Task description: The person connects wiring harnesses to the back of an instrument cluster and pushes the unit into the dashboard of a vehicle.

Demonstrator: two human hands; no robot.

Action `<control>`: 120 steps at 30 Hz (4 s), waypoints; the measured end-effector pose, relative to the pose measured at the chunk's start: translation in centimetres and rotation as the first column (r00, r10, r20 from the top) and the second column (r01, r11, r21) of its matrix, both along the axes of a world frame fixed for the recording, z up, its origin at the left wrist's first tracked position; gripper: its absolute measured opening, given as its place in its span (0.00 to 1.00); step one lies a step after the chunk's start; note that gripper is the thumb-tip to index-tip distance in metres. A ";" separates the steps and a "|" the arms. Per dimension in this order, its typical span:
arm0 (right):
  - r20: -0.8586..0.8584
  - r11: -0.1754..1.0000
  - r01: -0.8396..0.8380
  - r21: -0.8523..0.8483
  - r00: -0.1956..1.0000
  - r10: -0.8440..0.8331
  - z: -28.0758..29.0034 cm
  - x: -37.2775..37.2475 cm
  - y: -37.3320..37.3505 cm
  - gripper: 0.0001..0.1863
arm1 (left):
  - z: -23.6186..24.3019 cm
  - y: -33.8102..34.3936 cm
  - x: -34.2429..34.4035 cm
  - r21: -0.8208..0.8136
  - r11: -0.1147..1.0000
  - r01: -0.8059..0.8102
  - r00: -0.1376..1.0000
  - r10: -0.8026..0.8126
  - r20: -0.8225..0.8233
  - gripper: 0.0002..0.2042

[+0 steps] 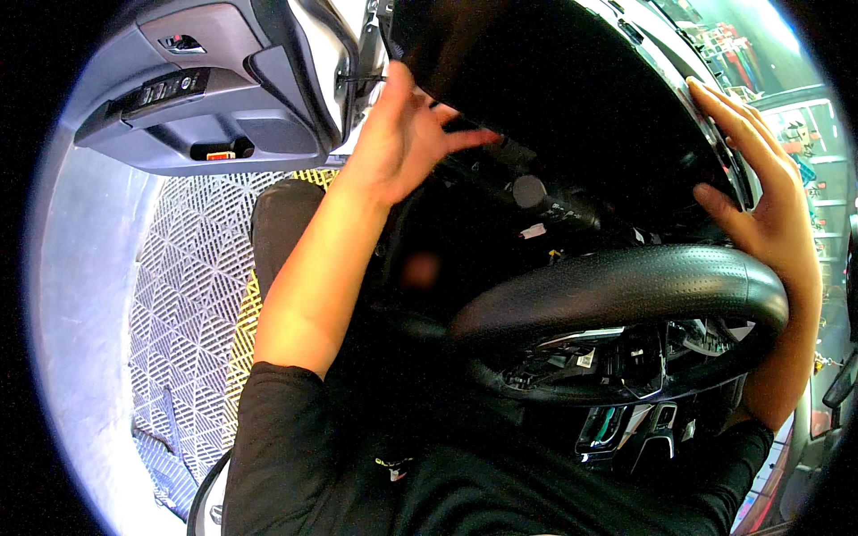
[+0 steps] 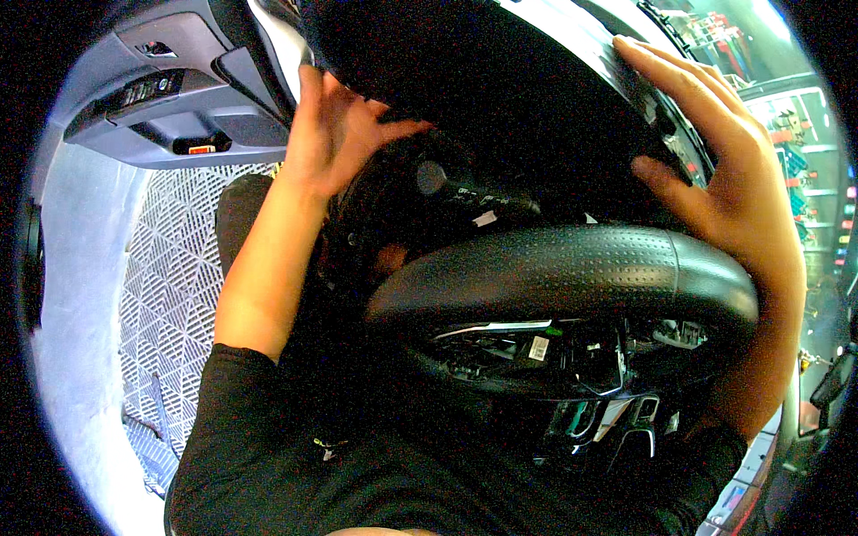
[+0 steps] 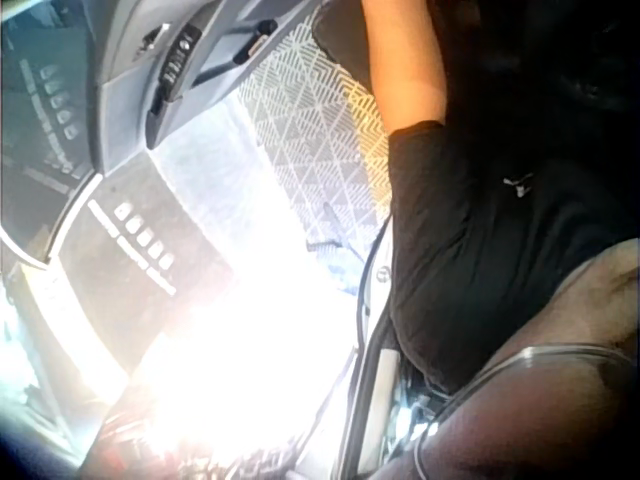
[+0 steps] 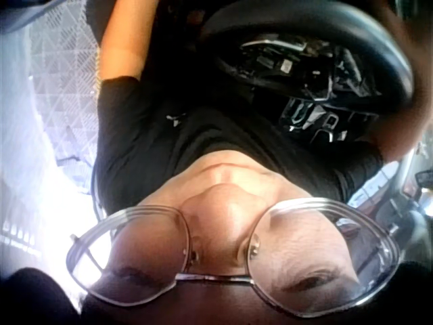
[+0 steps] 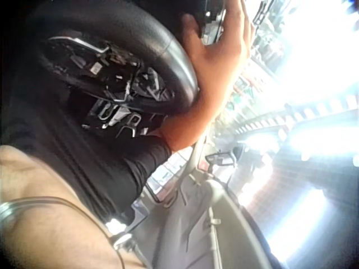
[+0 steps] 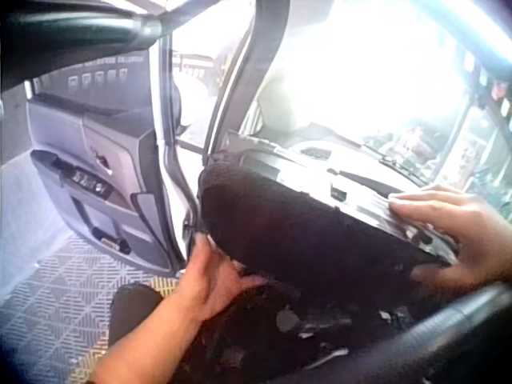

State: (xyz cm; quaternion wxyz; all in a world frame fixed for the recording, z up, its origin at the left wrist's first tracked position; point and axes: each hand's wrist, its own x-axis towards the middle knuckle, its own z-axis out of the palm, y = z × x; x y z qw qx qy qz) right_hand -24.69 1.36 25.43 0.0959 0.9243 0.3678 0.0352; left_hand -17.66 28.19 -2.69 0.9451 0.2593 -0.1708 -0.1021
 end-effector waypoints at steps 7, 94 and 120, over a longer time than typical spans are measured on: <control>0.008 0.999 0.045 -0.020 0.999 -0.045 0.1 -0.2 0.6 0.44 | 2.1 -1.3 1.1 0.112 0.993 -0.027 0.992 0.040 -0.121 0.44; -0.117 0.093 0.186 0.978 0.861 -0.495 -11.2 -10.1 -24.4 0.29 | 5.9 -3.7 -2.9 0.006 0.998 0.059 0.997 -0.059 0.042 0.49; -0.080 0.093 0.145 0.985 0.865 -0.496 -11.7 -10.0 -27.2 0.33 | 6.6 -4.4 -3.4 0.098 0.987 -0.129 0.979 0.111 0.173 0.38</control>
